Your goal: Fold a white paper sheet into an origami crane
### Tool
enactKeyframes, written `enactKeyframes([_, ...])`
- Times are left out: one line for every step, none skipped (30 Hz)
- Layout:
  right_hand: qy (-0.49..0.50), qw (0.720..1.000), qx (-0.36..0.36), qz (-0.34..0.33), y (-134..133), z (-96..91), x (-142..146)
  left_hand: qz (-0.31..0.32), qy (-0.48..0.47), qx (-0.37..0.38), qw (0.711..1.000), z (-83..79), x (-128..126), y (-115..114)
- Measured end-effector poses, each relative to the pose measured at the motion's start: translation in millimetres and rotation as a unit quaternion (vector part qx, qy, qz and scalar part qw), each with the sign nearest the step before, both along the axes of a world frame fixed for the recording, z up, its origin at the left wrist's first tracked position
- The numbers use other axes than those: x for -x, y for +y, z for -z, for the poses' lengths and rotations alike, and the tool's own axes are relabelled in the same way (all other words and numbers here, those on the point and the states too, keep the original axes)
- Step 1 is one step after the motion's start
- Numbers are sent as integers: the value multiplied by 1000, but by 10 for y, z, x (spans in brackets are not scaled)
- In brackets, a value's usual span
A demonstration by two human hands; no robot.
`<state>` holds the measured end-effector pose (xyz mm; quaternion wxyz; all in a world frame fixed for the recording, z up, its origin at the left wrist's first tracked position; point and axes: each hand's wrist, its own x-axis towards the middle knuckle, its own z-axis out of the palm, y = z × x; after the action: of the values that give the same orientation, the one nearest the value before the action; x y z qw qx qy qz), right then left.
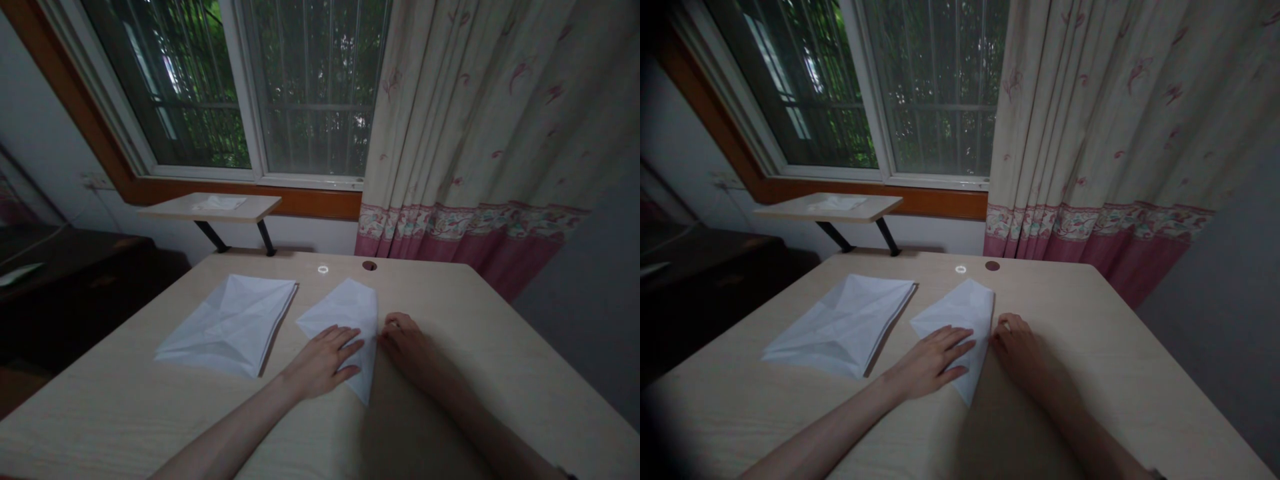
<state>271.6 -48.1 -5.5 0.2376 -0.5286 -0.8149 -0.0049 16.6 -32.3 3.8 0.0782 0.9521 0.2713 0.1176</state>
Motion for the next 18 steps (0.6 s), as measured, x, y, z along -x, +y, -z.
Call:
enactKeyframes([0, 1000, 2, -1, -2, -10, 7, 1, -1, 1, 1000, -11, -2, -3])
enactKeyframes([1, 1000, 3, -2, -2, -14, 11, 2, -2, 4, 1000, -23, -3, -6])
enactKeyframes([3, 1000, 4, -3, -1, -12, 13, 3, -2, 7, 1000, -34, -4, -9])
enactKeyframes([5, 1000, 4, -1, 2, -6, 13, 5, -3, 11, 1000, -44, -4, -11])
enactKeyframes([6, 1000, 2, 1, 5, 6, 11, 8, -3, 15, 1000, -51, -3, -12])
enactKeyframes([7, 1000, 2, 2, 10, 20, 8, 12, -4, 19, 1000, -54, -1, -11])
enactKeyframes([6, 1000, 1, 1, 15, 35, 4, 15, -4, 23, 1000, -55, 1, -8])
enactKeyframes([7, 1000, -4, 0, 21, 52, 0, 17, -4, 25, 1000, -53, 4, -5])
enactKeyframes([8, 1000, -9, -2, 26, 68, -5, 18, -4, 27, 999, -49, 6, -1])
enactKeyframes([8, 1000, -14, -4, 31, 81, -10, 19, -4, 28, 999, -45, 8, 3])
enactKeyframes([8, 1000, -19, -5, 34, 92, -14, 20, -4, 28, 999, -41, 10, 7])
enactKeyframes([7, 1000, -23, -5, 36, 98, -18, 21, -6, 26, 999, -37, 10, 10])
enactKeyframes([6, 1000, -24, -6, 36, 102, -21, 23, -6, 24, 999, -34, 11, 12])
enactKeyframes([3, 1000, -21, -8, 35, 103, -25, 24, -7, 21, 999, -32, 11, 14])
enactKeyframes([-1, 1000, -16, -10, 33, 103, -29, 24, -8, 16, 1000, -30, 10, 14])
enactKeyframes([-6, 1000, -13, -11, 32, 104, -33, 24, -10, 11, 1000, -28, 10, 14])
enactKeyframes([-10, 1000, -10, -11, 30, 107, -37, 22, -12, 6, 1000, -25, 10, 14])
enactKeyframes([-15, 1000, -10, -12, 29, 112, -40, 19, -15, 2, 1000, -22, 10, 14])
